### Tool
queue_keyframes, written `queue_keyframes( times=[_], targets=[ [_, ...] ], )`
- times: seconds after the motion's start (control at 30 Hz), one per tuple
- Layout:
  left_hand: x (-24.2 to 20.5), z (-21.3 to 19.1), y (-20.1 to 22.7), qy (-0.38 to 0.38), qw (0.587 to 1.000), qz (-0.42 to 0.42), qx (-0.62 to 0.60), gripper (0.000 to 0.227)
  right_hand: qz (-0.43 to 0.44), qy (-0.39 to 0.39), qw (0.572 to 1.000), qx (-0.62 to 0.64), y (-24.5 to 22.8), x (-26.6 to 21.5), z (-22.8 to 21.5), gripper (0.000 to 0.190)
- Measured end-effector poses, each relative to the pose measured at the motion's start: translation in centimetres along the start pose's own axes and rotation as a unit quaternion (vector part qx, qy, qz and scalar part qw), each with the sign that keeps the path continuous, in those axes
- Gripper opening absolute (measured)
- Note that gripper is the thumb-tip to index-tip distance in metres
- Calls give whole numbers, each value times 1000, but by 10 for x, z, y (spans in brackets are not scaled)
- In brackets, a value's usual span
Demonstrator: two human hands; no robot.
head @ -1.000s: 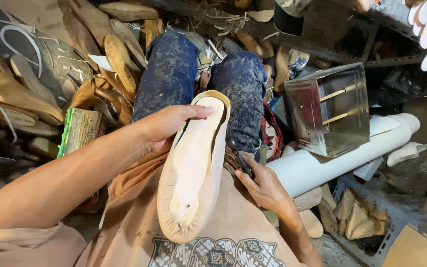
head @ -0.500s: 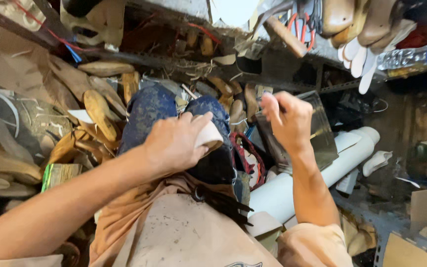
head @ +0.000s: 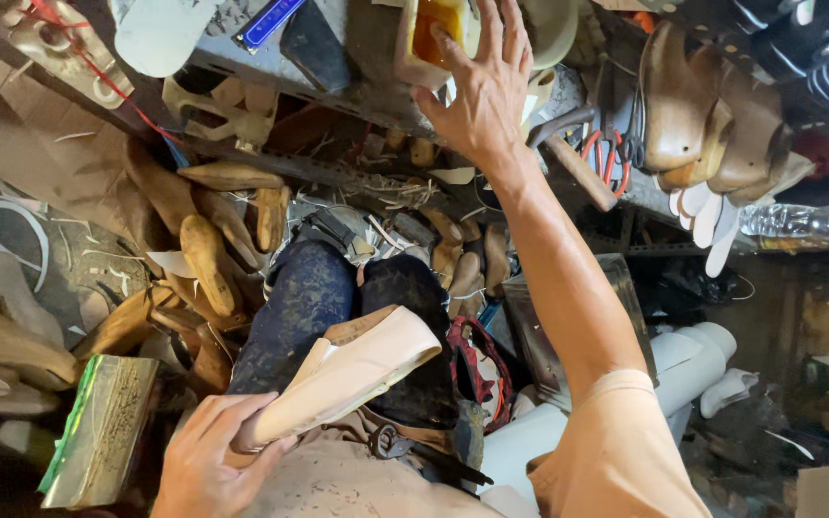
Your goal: The person uses pliers to pull and remove staples from the sole of a beige slip-on shoe. They then use a hammer to tap the shoe and a knife to scrape the sole, repeatedly turning the shoe to work on different areas.
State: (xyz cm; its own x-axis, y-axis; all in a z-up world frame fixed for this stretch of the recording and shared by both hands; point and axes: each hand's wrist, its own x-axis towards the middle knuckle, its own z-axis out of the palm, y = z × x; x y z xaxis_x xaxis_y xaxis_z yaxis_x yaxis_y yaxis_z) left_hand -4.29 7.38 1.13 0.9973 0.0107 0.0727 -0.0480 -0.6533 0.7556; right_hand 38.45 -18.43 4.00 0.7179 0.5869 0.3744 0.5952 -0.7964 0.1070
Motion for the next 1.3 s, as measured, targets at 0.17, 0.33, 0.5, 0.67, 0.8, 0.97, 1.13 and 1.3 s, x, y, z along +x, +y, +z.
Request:
queue_keyframes(
  times=[0.17,0.33,0.5,0.67,0.8,0.97,1.13,1.3],
  targets=[
    [43,-23,58,134,958,-140,-213,54,22,28,999,-7,6,6,23,57],
    [106,-4,73,182,861,-121,-459,55,84,73,993,29,-16,5,-44,51],
    [152,4,84,141,842,-31,-520,51,94,55,993,45,-19,-1,-57,60],
    [183,10,87,149,855,-45,-495,51,43,28,995,84,-12,-27,-44,16],
    [206,9,93,127,873,-40,-470,49,56,-137,988,32,-17,-43,-69,64],
    [228,14,102,104,907,-2,-408,38,25,47,956,289,-40,-105,-142,21],
    [243,22,111,73,924,35,-373,29,123,-85,879,453,-74,-214,-125,20],
    [241,33,121,74,954,54,-285,27,190,-85,850,484,-101,-261,-117,22]
  ],
)
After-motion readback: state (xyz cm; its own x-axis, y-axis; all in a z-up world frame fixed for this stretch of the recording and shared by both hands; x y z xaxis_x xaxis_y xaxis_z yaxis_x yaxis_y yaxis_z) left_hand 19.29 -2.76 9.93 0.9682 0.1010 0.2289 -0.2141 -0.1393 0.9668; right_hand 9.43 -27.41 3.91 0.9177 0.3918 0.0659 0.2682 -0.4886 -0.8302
